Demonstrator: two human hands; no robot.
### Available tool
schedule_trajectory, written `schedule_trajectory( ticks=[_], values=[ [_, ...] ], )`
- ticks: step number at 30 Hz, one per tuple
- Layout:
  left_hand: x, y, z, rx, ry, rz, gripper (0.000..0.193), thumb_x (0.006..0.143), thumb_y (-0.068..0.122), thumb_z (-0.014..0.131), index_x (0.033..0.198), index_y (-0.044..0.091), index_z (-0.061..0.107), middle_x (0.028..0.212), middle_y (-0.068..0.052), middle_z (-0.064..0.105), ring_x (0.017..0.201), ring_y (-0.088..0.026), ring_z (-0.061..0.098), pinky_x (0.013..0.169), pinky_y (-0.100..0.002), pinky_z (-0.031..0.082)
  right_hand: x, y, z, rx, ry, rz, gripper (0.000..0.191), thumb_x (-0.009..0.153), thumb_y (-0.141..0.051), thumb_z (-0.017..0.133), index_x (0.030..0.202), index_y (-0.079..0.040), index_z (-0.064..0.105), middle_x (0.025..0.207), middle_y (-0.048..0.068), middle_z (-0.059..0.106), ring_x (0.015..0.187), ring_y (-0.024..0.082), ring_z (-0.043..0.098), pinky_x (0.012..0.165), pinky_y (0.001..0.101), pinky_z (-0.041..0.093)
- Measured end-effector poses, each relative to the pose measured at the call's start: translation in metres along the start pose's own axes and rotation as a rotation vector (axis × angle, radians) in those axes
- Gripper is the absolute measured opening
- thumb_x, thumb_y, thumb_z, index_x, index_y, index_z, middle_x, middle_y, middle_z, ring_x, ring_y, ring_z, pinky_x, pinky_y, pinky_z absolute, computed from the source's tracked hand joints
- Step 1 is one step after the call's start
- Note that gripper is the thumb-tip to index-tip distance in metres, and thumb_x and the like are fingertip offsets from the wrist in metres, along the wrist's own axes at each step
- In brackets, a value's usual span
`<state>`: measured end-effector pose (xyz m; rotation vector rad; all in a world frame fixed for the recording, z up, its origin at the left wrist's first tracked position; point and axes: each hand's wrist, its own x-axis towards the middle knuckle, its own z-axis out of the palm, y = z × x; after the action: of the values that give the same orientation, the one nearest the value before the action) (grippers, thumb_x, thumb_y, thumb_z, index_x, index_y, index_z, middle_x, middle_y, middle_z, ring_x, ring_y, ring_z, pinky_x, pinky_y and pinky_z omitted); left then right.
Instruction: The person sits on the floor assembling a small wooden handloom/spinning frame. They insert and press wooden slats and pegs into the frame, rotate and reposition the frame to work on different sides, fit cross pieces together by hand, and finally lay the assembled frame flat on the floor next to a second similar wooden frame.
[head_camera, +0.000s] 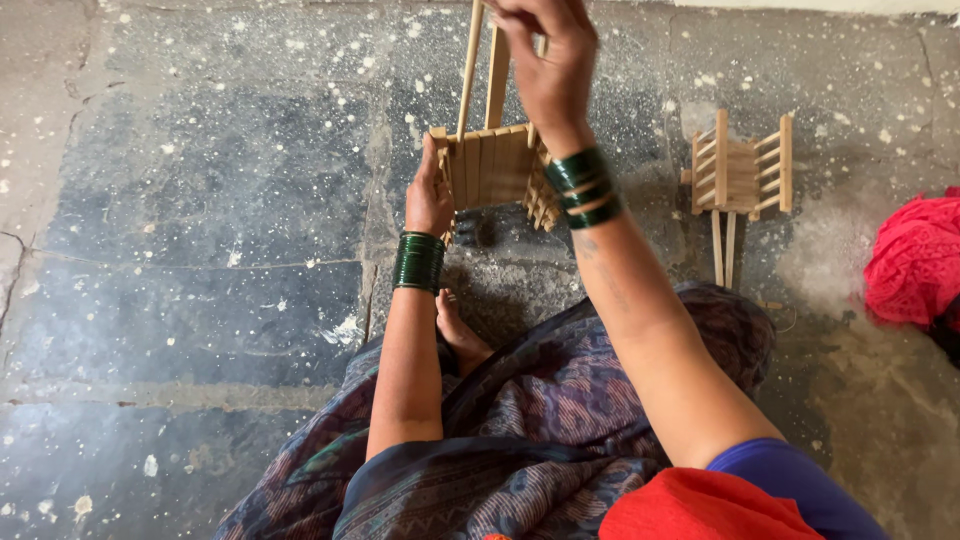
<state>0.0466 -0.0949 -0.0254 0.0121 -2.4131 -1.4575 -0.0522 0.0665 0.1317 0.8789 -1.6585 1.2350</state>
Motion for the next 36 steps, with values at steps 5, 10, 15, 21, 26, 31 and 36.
schedule_trajectory(
  ticks=[5,10,15,21,26,31,36],
  values=[
    [-0.001,-0.007,0.002,-0.048,0.052,0.087,0.083,0.083,-0.013,0.042,0.159,0.016,0.026,0.139,-0.023,0.059,0.118,-0.035,0.067,0.095,-0.04,0.057,0.0,-0.013,0.015,-0.171,-0.043,-0.072,0.013,0.096,-0.003,0.073,0.103,-0.013,0.07,0.093,-0.003,0.075,0.083,0.013,0.071,0.076,0.0258,0.057],
    [-0.001,-0.013,0.004,-0.051,0.053,0.081,0.084,0.082,-0.012,0.041,0.16,0.016,0.028,0.133,-0.024,0.064,0.111,-0.033,0.072,0.09,-0.039,0.059,-0.054,0.002,0.021,-0.191,-0.139,0.035,0.013,0.096,-0.004,0.072,0.099,-0.016,0.07,0.095,-0.005,0.071,0.084,0.014,0.066,0.075,0.0251,0.057],
    [-0.001,-0.007,0.004,-0.046,0.029,0.013,0.081,0.086,-0.01,0.042,0.16,0.018,0.027,0.124,-0.021,0.07,0.096,-0.026,0.076,0.084,-0.037,0.059,-0.123,0.006,0.033,-0.264,-0.378,0.32,0.008,0.093,-0.009,0.075,0.094,-0.016,0.071,0.096,-0.001,0.061,0.074,0.011,0.06,0.061,0.0205,0.053],
    [-0.003,-0.003,0.004,-0.017,0.018,-0.016,0.083,0.086,-0.01,0.042,0.161,0.019,0.022,0.115,-0.016,0.074,0.086,-0.021,0.075,0.08,-0.036,0.061,-0.112,0.017,0.032,-0.137,-0.253,0.167,0.01,0.097,-0.007,0.073,0.097,-0.016,0.071,0.096,-0.003,0.063,0.082,0.011,0.063,0.068,0.0185,0.06],
    [-0.002,-0.004,0.005,-0.021,0.006,-0.061,0.08,0.088,-0.009,0.041,0.16,0.02,0.022,0.122,-0.013,0.074,0.082,-0.022,0.074,0.075,-0.035,0.062,-0.113,0.013,0.034,-0.188,-0.32,0.28,0.008,0.095,-0.006,0.073,0.093,-0.013,0.072,0.091,0.001,0.066,0.078,0.014,0.065,0.066,0.0235,0.058],
    [-0.003,-0.003,0.003,-0.011,0.107,0.139,0.079,0.088,-0.01,0.043,0.161,0.016,0.027,0.128,-0.02,0.068,0.099,-0.028,0.075,0.083,-0.038,0.061,-0.144,-0.003,0.026,0.047,-0.352,0.491,0.008,0.093,-0.008,0.073,0.099,-0.013,0.072,0.097,0.001,0.074,0.087,0.013,0.07,0.077,0.0264,0.061],
    [-0.006,0.0,0.0,-0.043,-0.017,-0.149,0.07,0.094,-0.003,0.046,0.158,0.018,0.031,0.113,-0.022,0.073,0.093,-0.03,0.078,0.084,-0.04,0.062,-0.159,-0.012,0.038,0.186,-0.318,0.603,0.014,0.092,-0.003,0.072,0.104,-0.011,0.073,0.102,0.003,0.076,0.091,0.014,0.07,0.084,0.0282,0.06]
  ],
)
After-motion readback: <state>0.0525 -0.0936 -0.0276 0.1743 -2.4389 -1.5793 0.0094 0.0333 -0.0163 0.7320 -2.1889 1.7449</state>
